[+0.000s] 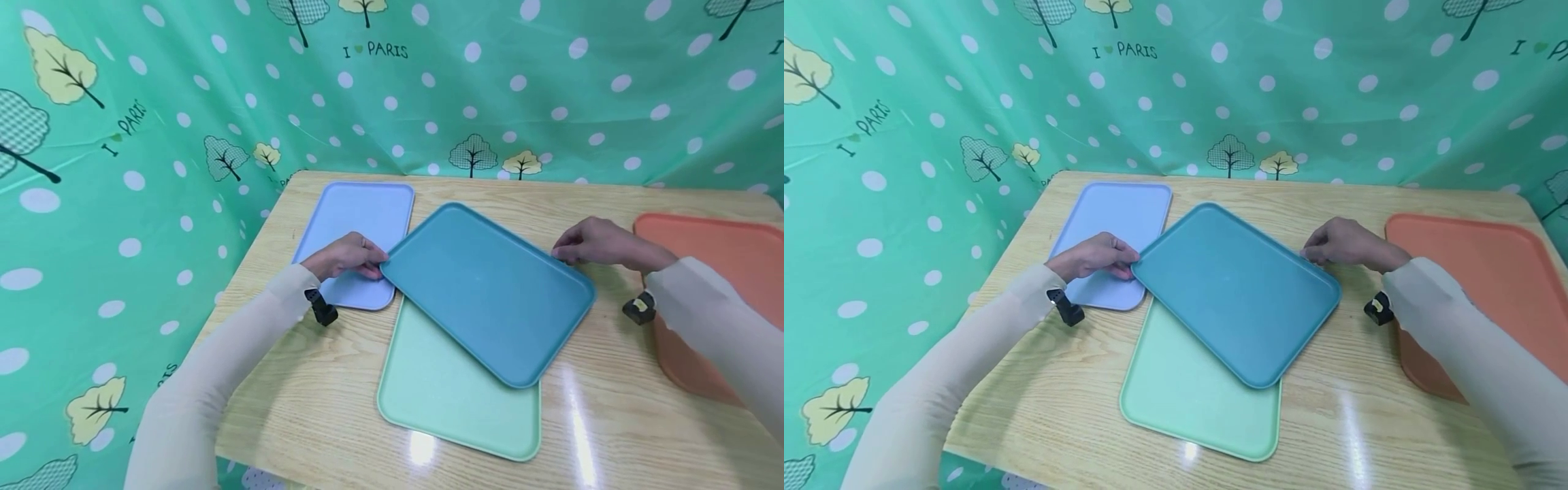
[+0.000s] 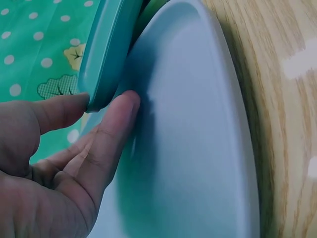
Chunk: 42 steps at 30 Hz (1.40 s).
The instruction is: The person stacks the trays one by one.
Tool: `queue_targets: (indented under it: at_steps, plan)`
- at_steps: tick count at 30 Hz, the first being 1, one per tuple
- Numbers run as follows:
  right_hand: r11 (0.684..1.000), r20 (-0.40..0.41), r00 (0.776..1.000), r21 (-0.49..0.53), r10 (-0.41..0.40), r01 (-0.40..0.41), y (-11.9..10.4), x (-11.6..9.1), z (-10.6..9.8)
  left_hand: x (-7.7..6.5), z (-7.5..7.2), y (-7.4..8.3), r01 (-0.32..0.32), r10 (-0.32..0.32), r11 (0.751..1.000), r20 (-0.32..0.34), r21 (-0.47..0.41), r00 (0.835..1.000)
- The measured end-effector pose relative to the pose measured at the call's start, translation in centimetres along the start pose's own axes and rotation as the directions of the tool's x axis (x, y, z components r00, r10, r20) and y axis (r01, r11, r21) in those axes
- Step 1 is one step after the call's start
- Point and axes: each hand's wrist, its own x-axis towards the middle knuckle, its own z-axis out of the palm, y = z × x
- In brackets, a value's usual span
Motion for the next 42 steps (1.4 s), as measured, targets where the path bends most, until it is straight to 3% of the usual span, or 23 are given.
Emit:
queue_targets:
  at_steps: [10, 19, 32, 42]
  plan:
    - [0.982, 0.152, 0.988, 0.180, 0.034, -0.062, 0.6, 0.8, -0.2, 0.3, 0.0, 0.0, 0.031, -0.030, 0.997, 0.008, -0.073, 1.000]
    - [0.961, 0.183, 0.982, 0.263, 0.042, -0.090, 0.8, 0.1, 0.2, 0.2, 0.3, 0.2, 0.037, -0.042, 0.995, -0.045, -0.091, 0.998]
    - [0.932, 0.220, 0.975, 0.345, 0.033, -0.109, -0.4, -4.0, 2.6, 0.1, 0.1, 2.5, -0.023, 0.030, 0.998, -0.124, 0.062, 0.992]
    - [0.884, 0.252, 0.968, 0.455, -0.014, -0.106, -1.9, -7.2, 5.9, 0.7, 0.0, 3.3, -0.067, 0.099, 0.966, -0.117, 0.250, 0.988]
